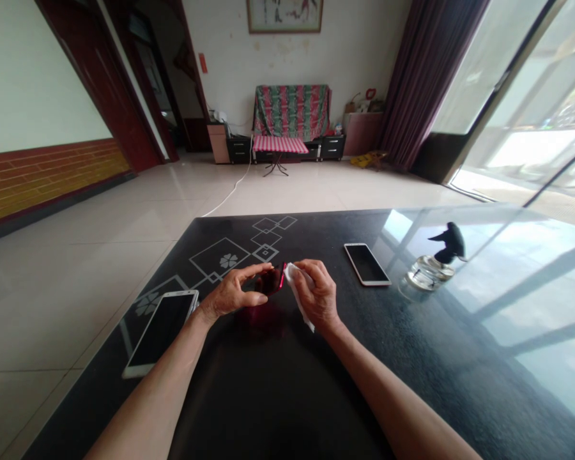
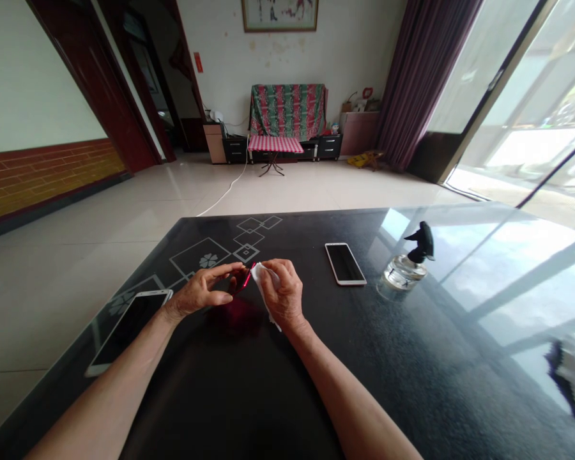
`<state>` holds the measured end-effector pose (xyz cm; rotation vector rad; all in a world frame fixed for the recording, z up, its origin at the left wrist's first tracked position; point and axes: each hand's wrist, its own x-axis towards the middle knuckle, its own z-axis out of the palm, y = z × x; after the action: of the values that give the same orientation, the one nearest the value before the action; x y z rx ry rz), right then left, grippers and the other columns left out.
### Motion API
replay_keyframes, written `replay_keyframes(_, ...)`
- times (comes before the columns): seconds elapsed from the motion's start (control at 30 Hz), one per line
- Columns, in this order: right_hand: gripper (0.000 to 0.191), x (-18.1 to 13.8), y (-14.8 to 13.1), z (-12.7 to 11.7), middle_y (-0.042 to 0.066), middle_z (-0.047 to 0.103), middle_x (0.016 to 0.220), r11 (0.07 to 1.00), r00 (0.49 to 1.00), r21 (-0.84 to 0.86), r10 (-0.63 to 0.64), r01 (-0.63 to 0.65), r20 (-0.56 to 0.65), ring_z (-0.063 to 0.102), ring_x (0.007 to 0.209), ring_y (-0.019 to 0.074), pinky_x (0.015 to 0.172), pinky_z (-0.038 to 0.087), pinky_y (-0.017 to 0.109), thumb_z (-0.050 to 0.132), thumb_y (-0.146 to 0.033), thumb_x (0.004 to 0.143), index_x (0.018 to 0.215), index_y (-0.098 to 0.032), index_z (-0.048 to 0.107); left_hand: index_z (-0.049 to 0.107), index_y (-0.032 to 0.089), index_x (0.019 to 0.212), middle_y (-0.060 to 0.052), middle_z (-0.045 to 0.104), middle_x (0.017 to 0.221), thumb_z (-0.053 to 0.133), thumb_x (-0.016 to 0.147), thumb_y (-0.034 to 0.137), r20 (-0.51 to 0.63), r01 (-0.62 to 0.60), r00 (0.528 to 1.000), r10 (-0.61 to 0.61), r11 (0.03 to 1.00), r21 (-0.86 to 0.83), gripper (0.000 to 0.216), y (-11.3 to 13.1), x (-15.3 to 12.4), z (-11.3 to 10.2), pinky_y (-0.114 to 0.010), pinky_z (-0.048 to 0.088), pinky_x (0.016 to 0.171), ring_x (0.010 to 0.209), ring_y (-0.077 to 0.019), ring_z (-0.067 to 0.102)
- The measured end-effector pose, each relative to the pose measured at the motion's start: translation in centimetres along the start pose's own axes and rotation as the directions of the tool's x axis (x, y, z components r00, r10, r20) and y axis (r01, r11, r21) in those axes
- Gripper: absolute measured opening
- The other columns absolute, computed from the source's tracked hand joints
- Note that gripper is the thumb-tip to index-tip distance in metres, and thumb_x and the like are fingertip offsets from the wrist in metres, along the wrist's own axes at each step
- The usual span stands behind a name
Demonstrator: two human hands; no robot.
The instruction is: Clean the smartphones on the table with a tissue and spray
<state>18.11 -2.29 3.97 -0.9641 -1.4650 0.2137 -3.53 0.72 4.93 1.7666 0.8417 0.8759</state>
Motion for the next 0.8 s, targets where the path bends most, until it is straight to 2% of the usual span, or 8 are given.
replay_keyframes(0.13,0.014,-0.36,-0.73,0.15,0.007,0.063,0.093,0.997,0.993,0.05,-0.059,0.054,0.103,0.062,0.086,0.0164,0.078,0.052,0.03,0.057,-0.027,0.089,0.097,-0.021,0.067,0.056,0.021,0.131,-0.008,0.062,0.128,0.077,0.066,0.023,-0.011,-0.008,1.0,0.008,1.0,-0.009,0.068,0.35,0.0,0.08,-0.046,0.036,0.11,0.121,-0.0301,0.054)
replay_keyframes(0.27,0.02,-0.5,-0.75,0.21,0.007,0.063,0.099,0.994,0.987,0.083,-0.085,0.075,0.136,0.063,0.092,0.018,0.082,0.053,0.031,0.061,-0.026,0.086,0.104,-0.021,0.066,0.057,0.021,0.131,-0.008,0.063,0.127,0.077,0.066,0.023,-0.024,-0.019,1.0,0.019,1.0,0.007,0.068,0.72,-0.06,0.1,-0.045,0.037,0.109,0.122,-0.0304,0.054)
replay_keyframes(0.37,0.019,-0.47,-0.52,0.34,0.007,0.064,0.099,0.993,0.989,0.087,-0.089,0.08,0.117,0.064,0.091,0.0175,0.082,0.053,0.031,0.062,-0.023,0.084,0.102,-0.021,0.066,0.057,0.021,0.131,-0.008,0.062,0.129,0.077,0.066,0.024,-0.023,-0.024,0.999,0.025,0.999,0.027,0.068,0.65,-0.09,-0.01,-0.044,0.036,0.11,0.122,-0.0301,0.053)
replay_keyframes(0.57,0.009,-0.23,-0.18,0.46,0.004,0.065,0.09,0.999,0.999,-0.033,-0.044,0.043,-0.01,0.064,0.082,0.0155,0.076,0.053,0.028,0.062,-0.023,0.084,0.091,-0.022,0.068,0.057,0.022,0.131,-0.007,0.06,0.132,0.078,0.065,0.026,-0.012,-0.009,1.0,0.01,0.995,0.101,0.069,0.3,0.03,-0.05,-0.043,0.033,0.112,0.127,-0.03,0.05)
replay_keyframes(0.8,0.011,-0.28,-0.6,0.38,0.004,0.064,0.088,0.995,0.992,-0.005,-0.101,0.102,0.071,0.063,0.08,0.0142,0.072,0.053,0.027,0.06,-0.02,0.085,0.09,-0.023,0.069,0.059,0.022,0.129,-0.006,0.062,0.13,0.078,0.063,0.025,-0.034,-0.003,0.999,0.008,0.99,0.142,0.068,0.35,0.09,-0.09,-0.041,0.034,0.112,0.127,-0.0301,0.051)
